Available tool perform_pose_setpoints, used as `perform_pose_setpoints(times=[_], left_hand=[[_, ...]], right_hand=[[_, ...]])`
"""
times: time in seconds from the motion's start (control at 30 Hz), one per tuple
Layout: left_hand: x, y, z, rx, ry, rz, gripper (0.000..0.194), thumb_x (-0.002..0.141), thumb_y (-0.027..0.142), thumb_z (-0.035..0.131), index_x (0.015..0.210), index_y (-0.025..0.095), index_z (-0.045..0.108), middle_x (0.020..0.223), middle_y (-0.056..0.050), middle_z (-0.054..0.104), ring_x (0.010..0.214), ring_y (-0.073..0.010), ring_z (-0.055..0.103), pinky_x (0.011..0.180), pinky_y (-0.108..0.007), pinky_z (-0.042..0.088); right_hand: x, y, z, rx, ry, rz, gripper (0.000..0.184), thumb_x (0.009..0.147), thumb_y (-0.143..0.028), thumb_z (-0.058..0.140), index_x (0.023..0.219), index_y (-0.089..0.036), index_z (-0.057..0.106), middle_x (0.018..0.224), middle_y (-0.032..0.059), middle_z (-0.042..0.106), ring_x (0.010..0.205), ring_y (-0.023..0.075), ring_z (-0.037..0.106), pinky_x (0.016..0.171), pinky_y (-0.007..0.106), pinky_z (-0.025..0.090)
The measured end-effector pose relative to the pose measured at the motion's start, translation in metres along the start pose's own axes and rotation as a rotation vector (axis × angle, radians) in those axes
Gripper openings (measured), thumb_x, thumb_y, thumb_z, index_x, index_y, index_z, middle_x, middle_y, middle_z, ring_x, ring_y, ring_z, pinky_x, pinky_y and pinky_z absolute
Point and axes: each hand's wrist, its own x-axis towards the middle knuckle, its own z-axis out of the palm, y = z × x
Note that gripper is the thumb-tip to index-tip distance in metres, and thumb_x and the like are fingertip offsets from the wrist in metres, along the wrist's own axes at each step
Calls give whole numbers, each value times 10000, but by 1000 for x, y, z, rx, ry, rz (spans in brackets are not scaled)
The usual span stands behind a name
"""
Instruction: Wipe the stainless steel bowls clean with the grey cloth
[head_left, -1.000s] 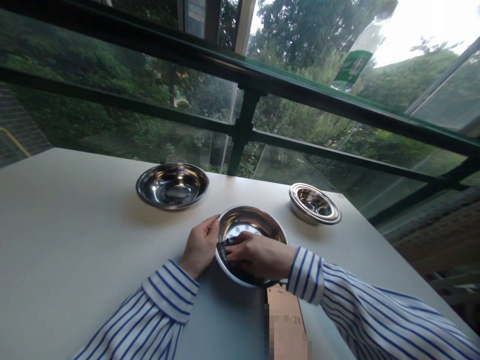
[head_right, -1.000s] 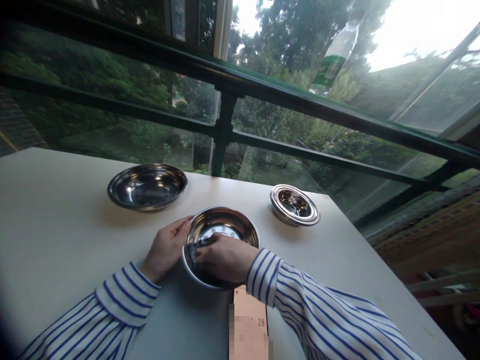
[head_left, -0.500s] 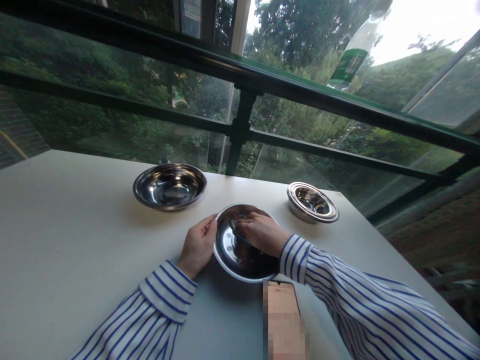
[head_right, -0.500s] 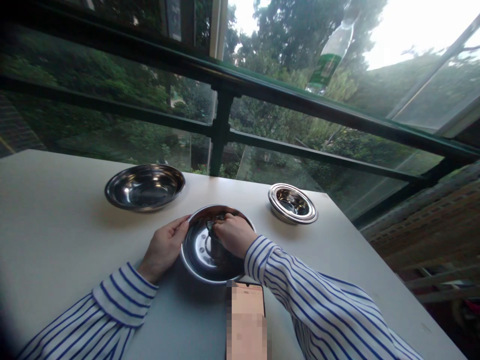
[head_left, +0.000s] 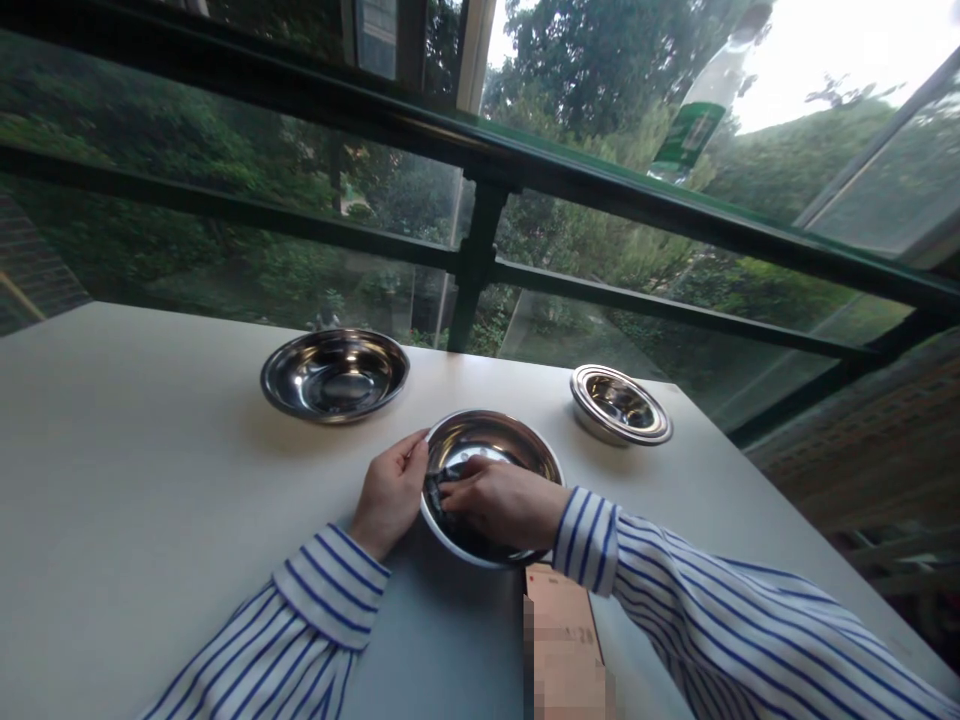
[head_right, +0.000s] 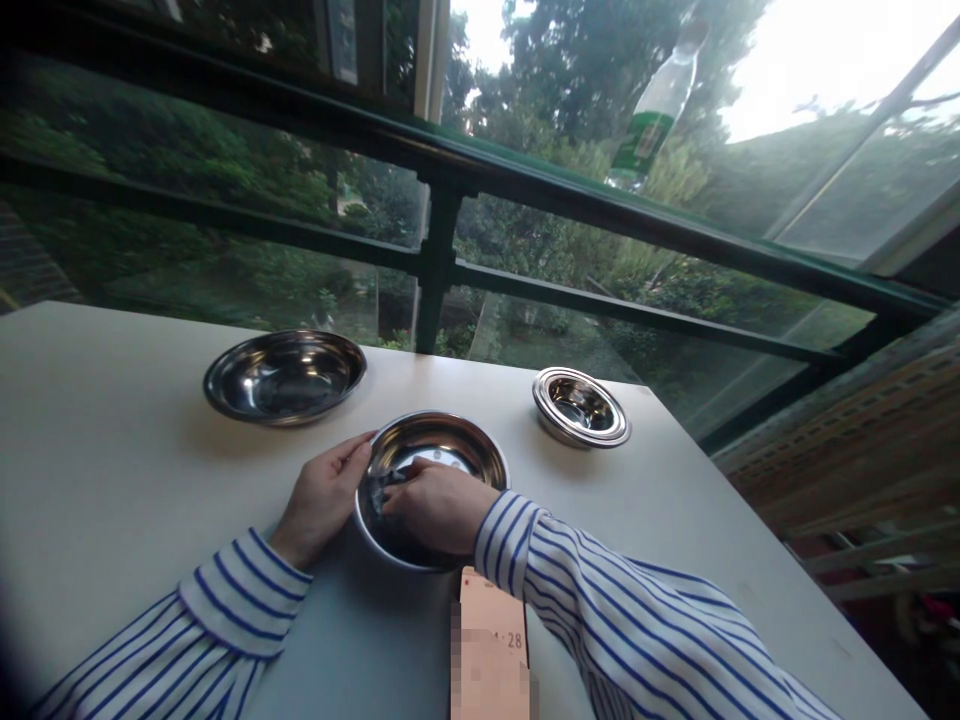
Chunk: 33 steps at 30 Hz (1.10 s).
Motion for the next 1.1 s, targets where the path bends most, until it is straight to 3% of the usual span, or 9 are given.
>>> perform_pose_setpoints(times=[0.17, 0.3, 0.4, 0.57, 0.77, 0.97, 1.1], left_hand=[[0, 1, 1, 12, -28, 2, 400, 790, 357, 481, 1049, 95, 639, 982, -95, 701, 870, -207, 642, 796, -301, 486], [2, 1, 0, 7, -36, 37, 391, 778, 366, 504, 1034, 110, 652, 1002, -87, 698, 925, -211, 629, 868, -316, 456], [1, 2, -1, 2, -35, 48, 399, 785, 362, 497, 1058, 112, 643, 1013, -88, 694, 946, -215, 621, 888, -326, 443], [0, 3, -1, 12, -51, 37, 396, 797, 339, 476, 1092, 123, 628, 993, -77, 701, 900, -211, 633, 840, -314, 467], [0, 1, -1, 12, -59, 54, 421, 800, 368, 486, 1105, 109, 618, 1037, -90, 685, 952, -222, 618, 868, -324, 454], [1, 5, -2, -4, -61, 50, 409, 785, 366, 499, 1076, 112, 634, 1047, -91, 683, 981, -222, 607, 920, -338, 422], [0, 5, -2, -17, -48, 37, 414, 779, 376, 504, 1066, 108, 637, 1031, -93, 688, 956, -221, 618, 891, -331, 441]], right_hand=[[-12, -1, -1, 22, -13, -35, 199, 824, -101, 471, 922, -173, 629, 959, 24, 655, 920, 151, 537, 809, 235, 392], [3, 6, 5, -110, 27, 114, 199, 863, -163, 442, 937, -181, 625, 1019, 27, 644, 946, 150, 540, 844, 237, 380], [9, 18, 5, -180, 30, 246, 215, 862, -156, 436, 964, -169, 625, 955, 60, 657, 907, 176, 553, 796, 267, 397], [-8, 33, -4, -239, -12, 336, 214, 862, -169, 442, 850, -130, 653, 823, 116, 663, 842, 213, 563, 764, 313, 394], [-15, 33, -5, -250, -25, 356, 212, 855, -170, 456, 825, -134, 662, 758, 105, 661, 783, 204, 565, 696, 291, 398], [8, 22, 1, -212, 20, 253, 235, 874, -191, 443, 1023, -182, 625, 969, 50, 650, 893, 166, 553, 759, 242, 384], [7, 25, -1, -236, -3, 252, 233, 869, -177, 449, 1011, -152, 631, 930, 85, 659, 892, 179, 557, 784, 273, 379]])
